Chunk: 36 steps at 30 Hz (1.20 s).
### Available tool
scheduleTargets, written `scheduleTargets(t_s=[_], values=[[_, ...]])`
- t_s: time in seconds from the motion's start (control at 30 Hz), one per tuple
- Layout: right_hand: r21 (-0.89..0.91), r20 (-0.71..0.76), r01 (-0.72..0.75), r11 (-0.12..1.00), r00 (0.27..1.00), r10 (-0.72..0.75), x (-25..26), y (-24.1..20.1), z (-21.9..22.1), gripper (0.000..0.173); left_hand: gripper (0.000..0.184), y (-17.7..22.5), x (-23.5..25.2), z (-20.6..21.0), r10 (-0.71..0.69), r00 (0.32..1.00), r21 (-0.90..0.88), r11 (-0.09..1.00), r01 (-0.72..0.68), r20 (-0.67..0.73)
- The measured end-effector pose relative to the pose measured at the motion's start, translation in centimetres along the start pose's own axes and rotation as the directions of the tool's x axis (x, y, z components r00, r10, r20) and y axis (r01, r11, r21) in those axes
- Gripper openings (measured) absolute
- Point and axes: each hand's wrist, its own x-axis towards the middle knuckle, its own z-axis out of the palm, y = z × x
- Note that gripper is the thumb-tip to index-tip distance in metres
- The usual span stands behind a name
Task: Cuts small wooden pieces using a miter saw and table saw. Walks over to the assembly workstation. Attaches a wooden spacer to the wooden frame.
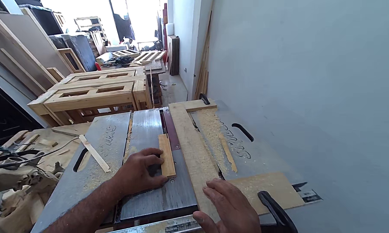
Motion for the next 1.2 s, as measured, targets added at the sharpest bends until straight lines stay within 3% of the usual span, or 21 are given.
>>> scheduleTargets(t_s=[1.2], values=[[-0.016, -0.008, 0.022, 1.000, 1.000, -0.022, 0.0, 0.1, 0.1, 0.065, 0.044, -3.6, 3.3, -0.3, 0.017, 1.000, 0.029, 0.999, -0.017, -0.004]])
